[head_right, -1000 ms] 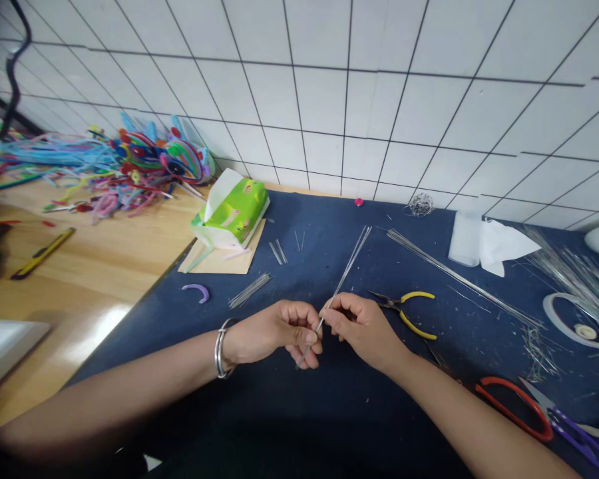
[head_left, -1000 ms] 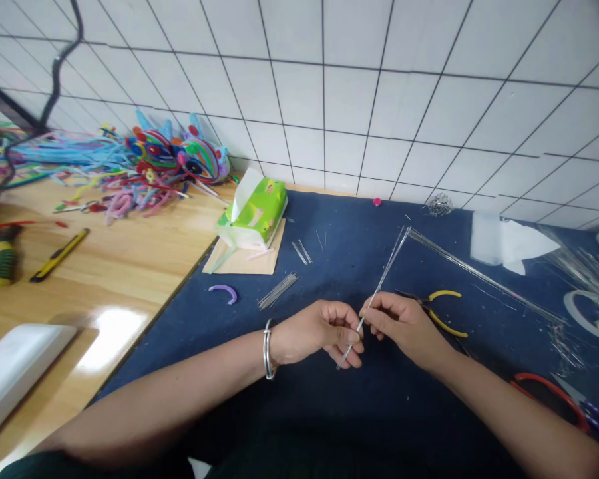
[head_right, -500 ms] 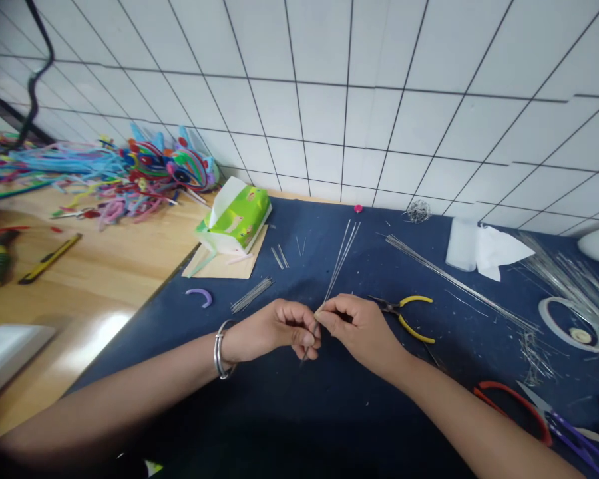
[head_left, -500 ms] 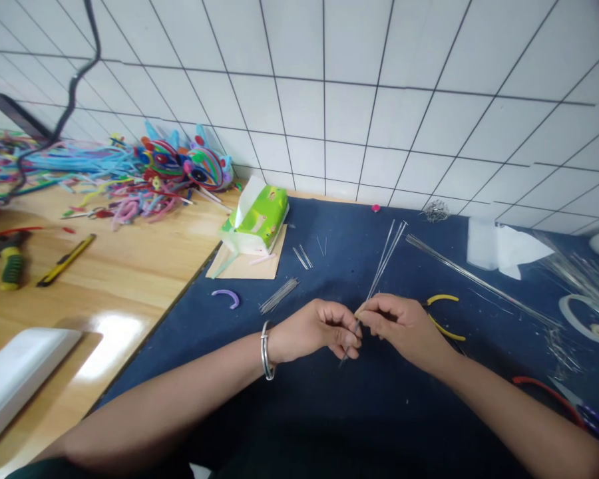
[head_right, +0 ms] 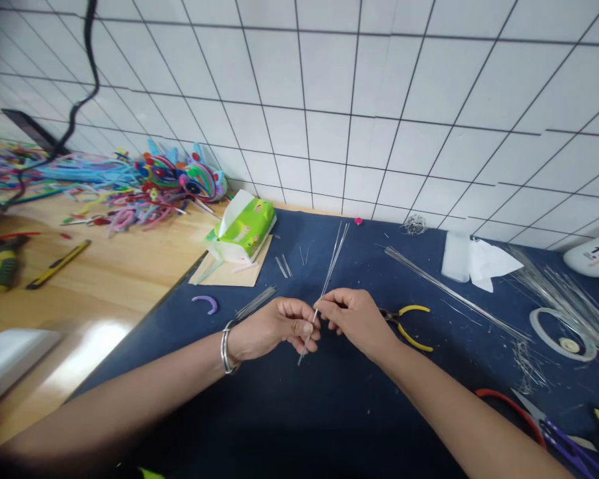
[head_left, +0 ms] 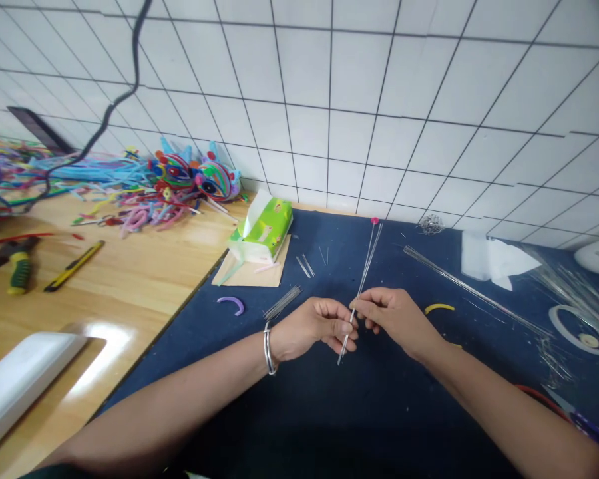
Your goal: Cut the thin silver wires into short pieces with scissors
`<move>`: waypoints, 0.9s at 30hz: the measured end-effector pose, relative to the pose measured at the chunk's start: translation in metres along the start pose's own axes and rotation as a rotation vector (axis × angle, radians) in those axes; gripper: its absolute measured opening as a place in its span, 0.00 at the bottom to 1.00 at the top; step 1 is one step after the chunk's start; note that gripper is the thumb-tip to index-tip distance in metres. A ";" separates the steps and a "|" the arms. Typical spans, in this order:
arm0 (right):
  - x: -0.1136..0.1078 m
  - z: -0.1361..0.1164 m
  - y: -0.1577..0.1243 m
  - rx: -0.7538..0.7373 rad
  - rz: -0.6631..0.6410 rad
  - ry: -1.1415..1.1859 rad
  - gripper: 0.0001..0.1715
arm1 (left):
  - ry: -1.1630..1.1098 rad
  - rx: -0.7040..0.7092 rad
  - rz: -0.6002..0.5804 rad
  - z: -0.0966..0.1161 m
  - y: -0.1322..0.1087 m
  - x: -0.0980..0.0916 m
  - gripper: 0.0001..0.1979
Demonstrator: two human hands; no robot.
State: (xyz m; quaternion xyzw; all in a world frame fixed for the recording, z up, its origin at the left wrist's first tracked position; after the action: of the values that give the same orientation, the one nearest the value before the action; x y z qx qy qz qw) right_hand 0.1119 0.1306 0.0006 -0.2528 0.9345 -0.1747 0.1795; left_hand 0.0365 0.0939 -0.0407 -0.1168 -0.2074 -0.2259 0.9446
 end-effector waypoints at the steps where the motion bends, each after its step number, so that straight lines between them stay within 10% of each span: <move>1: 0.000 0.000 0.001 0.004 0.002 0.007 0.14 | -0.003 0.004 0.005 0.001 0.000 -0.001 0.10; 13: 0.001 -0.010 0.007 -0.097 0.013 -0.112 0.12 | 0.101 0.051 0.025 0.002 0.006 -0.011 0.10; 27: 0.004 -0.053 -0.007 -0.344 0.142 -0.356 0.08 | 0.852 0.410 0.097 0.048 0.005 -0.022 0.08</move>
State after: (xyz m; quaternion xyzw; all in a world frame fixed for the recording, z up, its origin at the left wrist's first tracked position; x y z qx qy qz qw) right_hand 0.0892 0.1351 0.0493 -0.2401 0.9196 0.0470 0.3073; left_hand 0.0046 0.1218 -0.0082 0.1655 0.1640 -0.1638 0.9586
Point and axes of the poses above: each hand's wrist, its own y-axis towards the middle knuckle, its own x-axis out of the palm, z = x × y, the point moved 10 cm from there along y, towards the middle knuckle, and after that the axes turned 11 degrees about x, right-handed, at the moved point
